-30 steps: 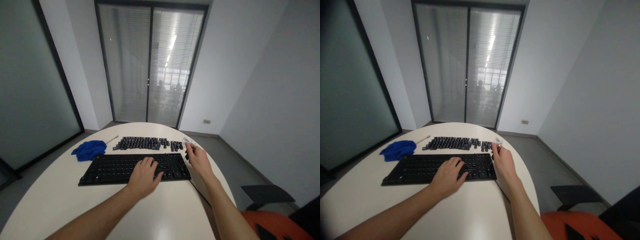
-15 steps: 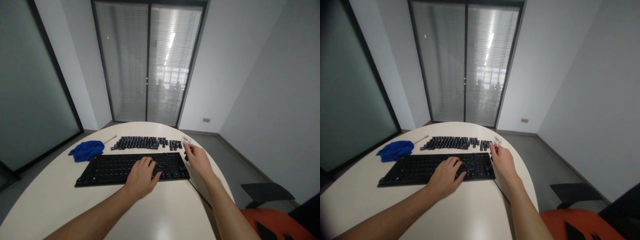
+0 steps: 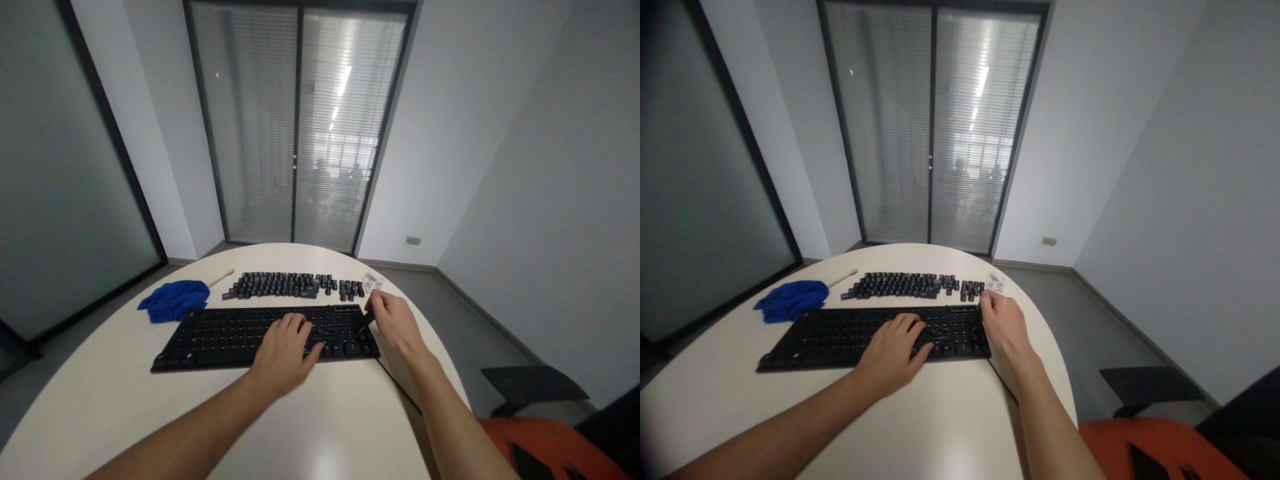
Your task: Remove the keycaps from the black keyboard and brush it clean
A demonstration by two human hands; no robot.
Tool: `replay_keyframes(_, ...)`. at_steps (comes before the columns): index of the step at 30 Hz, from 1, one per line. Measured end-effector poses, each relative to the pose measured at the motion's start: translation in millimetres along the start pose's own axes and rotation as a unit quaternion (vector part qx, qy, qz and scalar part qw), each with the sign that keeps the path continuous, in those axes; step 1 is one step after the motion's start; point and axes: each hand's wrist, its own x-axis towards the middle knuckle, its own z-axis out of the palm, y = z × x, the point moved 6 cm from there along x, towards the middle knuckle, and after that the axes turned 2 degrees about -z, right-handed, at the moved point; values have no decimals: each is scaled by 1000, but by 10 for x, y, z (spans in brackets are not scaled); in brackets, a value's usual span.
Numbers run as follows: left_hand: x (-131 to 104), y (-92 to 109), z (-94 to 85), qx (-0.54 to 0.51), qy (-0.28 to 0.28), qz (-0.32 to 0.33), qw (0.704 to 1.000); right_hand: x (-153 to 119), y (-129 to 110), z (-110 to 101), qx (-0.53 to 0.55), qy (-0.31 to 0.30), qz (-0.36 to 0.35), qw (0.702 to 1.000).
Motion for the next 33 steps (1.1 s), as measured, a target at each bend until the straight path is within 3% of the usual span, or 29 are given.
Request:
replay_keyframes(11, -3, -2, -4, 1, -1, 2, 1000, -25, 9, -155, 26, 88, 14, 996)
replay_keyframes(33, -3, 3, -1, 4, 3, 2, 1000, -39, 3, -84, 6, 63, 31, 998)
